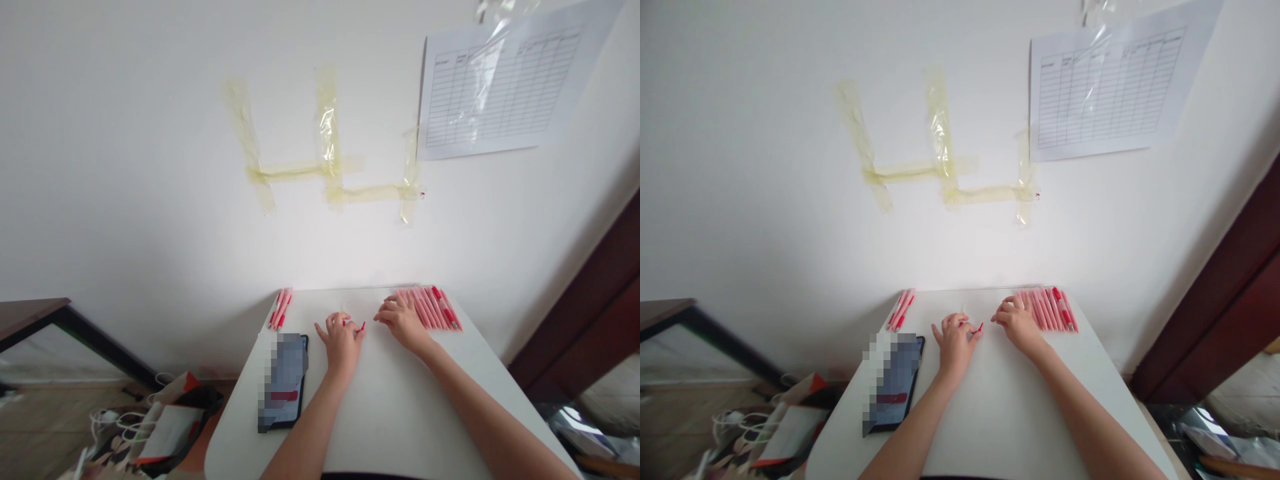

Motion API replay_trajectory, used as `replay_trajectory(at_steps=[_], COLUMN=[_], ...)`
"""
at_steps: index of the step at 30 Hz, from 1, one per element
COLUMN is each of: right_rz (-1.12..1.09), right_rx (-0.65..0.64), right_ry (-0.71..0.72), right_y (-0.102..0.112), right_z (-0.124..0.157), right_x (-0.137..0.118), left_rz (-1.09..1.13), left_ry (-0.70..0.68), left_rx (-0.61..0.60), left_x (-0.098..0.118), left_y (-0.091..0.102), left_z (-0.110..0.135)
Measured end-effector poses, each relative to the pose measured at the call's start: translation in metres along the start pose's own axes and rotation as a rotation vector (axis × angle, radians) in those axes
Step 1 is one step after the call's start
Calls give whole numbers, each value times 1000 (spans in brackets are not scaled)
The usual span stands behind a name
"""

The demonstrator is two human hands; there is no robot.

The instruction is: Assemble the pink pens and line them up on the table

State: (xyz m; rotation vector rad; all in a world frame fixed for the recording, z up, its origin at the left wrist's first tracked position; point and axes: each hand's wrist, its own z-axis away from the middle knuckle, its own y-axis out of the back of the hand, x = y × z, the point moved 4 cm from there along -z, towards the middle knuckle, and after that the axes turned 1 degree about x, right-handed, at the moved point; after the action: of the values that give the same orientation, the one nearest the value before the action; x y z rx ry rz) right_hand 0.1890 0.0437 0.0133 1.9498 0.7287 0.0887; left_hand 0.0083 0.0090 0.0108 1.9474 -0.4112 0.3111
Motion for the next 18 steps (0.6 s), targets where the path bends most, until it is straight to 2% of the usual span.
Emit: replay_trajectory(at_steps=[10,18], right_rz=[114,84], right_rx=[-105,-116], right_ry=[-3,1], right_y=[5,3], right_z=[-3,-1], right_x=[-15,-16], left_rz=[-20,-6], left_ry=[-26,-25], left_rx=[-13,-10], left_x=[-1,-1], left_y=[-6,-3], left_z=[-4,-1])
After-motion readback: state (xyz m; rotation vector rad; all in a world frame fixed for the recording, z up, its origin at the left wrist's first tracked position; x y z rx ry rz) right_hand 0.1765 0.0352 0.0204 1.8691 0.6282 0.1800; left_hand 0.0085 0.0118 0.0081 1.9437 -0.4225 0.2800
